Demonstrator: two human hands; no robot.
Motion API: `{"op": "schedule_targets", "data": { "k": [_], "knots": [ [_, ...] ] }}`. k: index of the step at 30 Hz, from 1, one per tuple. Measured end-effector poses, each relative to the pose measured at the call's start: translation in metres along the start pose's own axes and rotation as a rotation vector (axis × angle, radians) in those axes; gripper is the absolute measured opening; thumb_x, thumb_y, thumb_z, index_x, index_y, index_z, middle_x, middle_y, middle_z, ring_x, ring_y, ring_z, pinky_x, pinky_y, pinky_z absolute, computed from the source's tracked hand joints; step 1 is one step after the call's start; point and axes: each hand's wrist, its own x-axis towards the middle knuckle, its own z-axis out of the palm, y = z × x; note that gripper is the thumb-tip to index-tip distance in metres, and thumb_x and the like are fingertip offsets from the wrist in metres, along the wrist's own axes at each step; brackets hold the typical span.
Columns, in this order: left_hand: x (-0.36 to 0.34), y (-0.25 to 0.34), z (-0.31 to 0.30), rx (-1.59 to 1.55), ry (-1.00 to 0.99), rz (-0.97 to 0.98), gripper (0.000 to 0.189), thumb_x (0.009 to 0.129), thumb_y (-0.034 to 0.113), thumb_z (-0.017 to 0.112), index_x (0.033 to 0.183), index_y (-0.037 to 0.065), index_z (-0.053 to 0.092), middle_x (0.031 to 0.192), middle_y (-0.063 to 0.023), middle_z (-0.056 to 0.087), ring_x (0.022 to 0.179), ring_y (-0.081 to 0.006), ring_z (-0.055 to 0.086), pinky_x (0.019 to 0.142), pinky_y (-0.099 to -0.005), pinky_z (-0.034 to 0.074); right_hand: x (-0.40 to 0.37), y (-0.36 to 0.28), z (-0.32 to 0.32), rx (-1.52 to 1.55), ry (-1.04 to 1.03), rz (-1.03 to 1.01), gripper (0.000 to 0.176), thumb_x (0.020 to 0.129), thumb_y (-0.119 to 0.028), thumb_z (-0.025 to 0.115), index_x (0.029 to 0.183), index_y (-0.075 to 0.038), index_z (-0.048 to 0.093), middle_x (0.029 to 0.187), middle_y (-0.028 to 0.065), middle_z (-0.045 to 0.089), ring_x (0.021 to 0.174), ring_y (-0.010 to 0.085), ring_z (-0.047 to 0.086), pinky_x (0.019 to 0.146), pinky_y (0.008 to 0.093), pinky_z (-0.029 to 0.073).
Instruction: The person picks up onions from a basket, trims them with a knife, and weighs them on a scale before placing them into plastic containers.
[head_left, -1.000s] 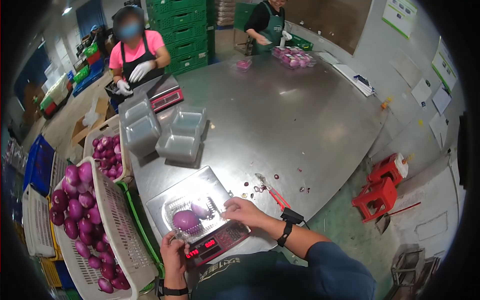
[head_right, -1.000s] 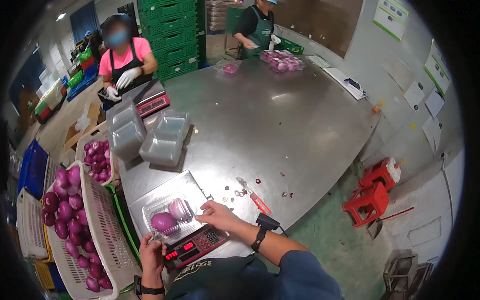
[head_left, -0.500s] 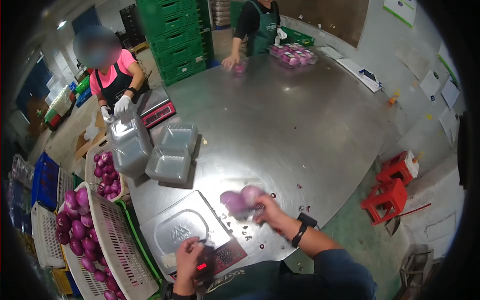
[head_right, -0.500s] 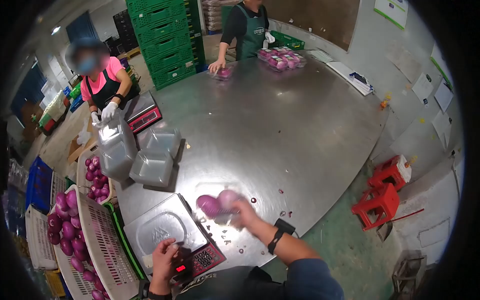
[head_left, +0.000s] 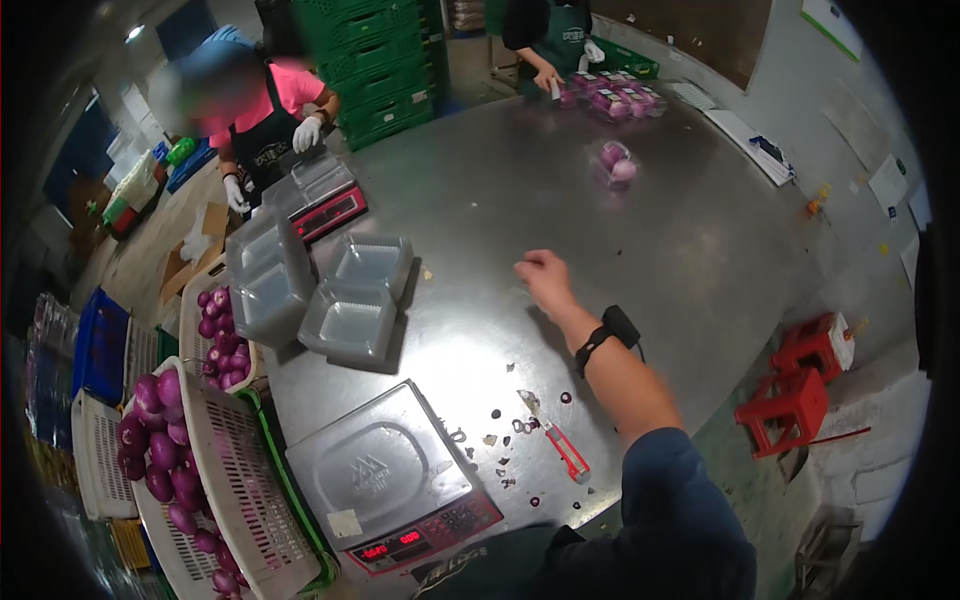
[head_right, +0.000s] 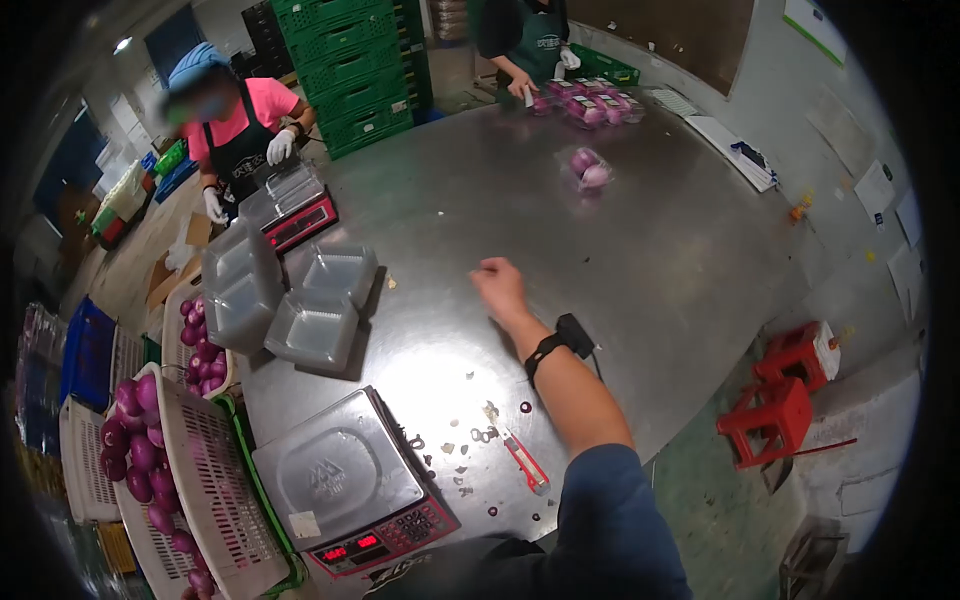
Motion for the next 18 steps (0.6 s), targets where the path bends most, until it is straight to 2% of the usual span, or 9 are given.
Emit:
{"op": "schedule_targets", "data": {
  "k": [2,4,6,8,10,11,12,15,18],
  "knots": [
    [0.013,-0.056,0.005,-0.003,-0.052,-0.008,0.041,0.099,0.035,0.072,0.112,-0.004,0.074,0.107,-0.0167,0.076,0.092,-0.0241,0.069,0.088,-0.0368,0.054,-0.029,-0.015,0.042,-0.140,-0.050,-0.178,0.038,0.087,-0.025,0.075,0.116,-0.001,0.071,0.107,0.0158,0.076,0.100,0.0291,0.073,0.090,0.0391,0.056],
    [0.023,-0.096,0.008,0.322,-0.201,0.122,0.042,0.100,0.037,0.069,0.114,-0.002,0.074,0.106,-0.0158,0.077,0.093,-0.0266,0.070,0.090,-0.0369,0.053,-0.061,-0.047,0.073,-0.220,-0.274,-0.214,0.035,0.087,-0.025,0.074,0.115,-0.003,0.072,0.108,0.0159,0.075,0.101,0.0320,0.072,0.092,0.0414,0.056],
    [0.025,-0.091,0.010,0.185,-0.228,0.121,0.043,0.101,0.037,0.065,0.116,-0.002,0.073,0.108,-0.0156,0.077,0.096,-0.0291,0.070,0.091,-0.0385,0.052,-0.087,-0.066,0.113,-0.244,-0.357,-0.343,0.034,0.088,-0.025,0.072,0.114,-0.003,0.072,0.109,0.0164,0.073,0.104,0.0340,0.070,0.094,0.0429,0.055],
    [0.034,-0.124,0.013,0.182,-0.324,0.159,0.036,0.101,0.032,0.066,0.119,0.001,0.071,0.100,-0.0124,0.075,0.085,-0.0241,0.069,0.079,-0.0350,0.054,-0.106,-0.080,0.154,-0.258,-0.466,-0.490,0.032,0.090,-0.025,0.070,0.113,-0.004,0.072,0.111,0.0170,0.072,0.107,0.0359,0.068,0.096,0.0444,0.054],
    [0.056,-0.212,0.043,-0.216,-0.325,0.096,0.007,0.093,0.008,0.062,0.089,0.002,0.060,0.076,-0.0002,0.054,0.071,-0.0096,0.054,0.066,-0.0270,0.047,-0.124,-0.093,0.192,-0.368,-0.499,-0.664,0.037,0.093,-0.029,0.065,0.118,-0.002,0.071,0.117,0.0207,0.070,0.113,0.0409,0.064,0.101,0.0478,0.050],
    [0.035,-0.145,0.031,-0.234,-0.299,0.056,0.015,0.092,0.008,0.060,0.079,0.002,0.055,0.075,-0.0001,0.053,0.072,-0.0084,0.052,0.066,-0.0264,0.044,-0.139,-0.101,0.207,-0.396,-0.500,-0.688,0.033,0.094,-0.024,0.061,0.117,-0.002,0.071,0.122,0.0217,0.067,0.119,0.0410,0.061,0.104,0.0489,0.048],
    [0.040,-0.166,0.034,-0.235,-0.293,0.084,0.010,0.090,0.004,0.062,0.086,-0.005,0.063,0.075,-0.0048,0.061,0.068,-0.0124,0.054,0.064,-0.0285,0.046,-0.143,-0.099,0.225,-0.387,-0.523,-0.706,0.033,0.094,-0.024,0.061,0.117,-0.002,0.071,0.122,0.0217,0.067,0.119,0.0410,0.061,0.104,0.0489,0.048],
    [0.037,-0.157,0.033,-0.267,-0.287,-0.002,0.014,0.086,0.009,0.065,0.084,-0.005,0.065,0.071,-0.0068,0.059,0.068,-0.0138,0.056,0.064,-0.0310,0.047,-0.145,-0.081,0.281,-0.778,-0.589,-0.836,0.033,0.102,-0.029,0.054,0.104,0.000,0.071,0.111,0.0213,0.070,0.111,0.0385,0.066,0.097,0.0507,0.051],
    [0.034,-0.135,0.026,-0.121,-0.232,0.003,0.019,0.083,0.016,0.067,0.084,-0.003,0.069,0.073,-0.0120,0.062,0.067,-0.0193,0.060,0.065,-0.0355,0.048,-0.160,-0.092,0.282,-0.915,-0.657,-0.727,0.031,0.101,-0.025,0.053,0.097,-0.004,0.075,0.104,0.0214,0.074,0.098,0.0394,0.072,0.088,0.0515,0.056]
  ]
}}
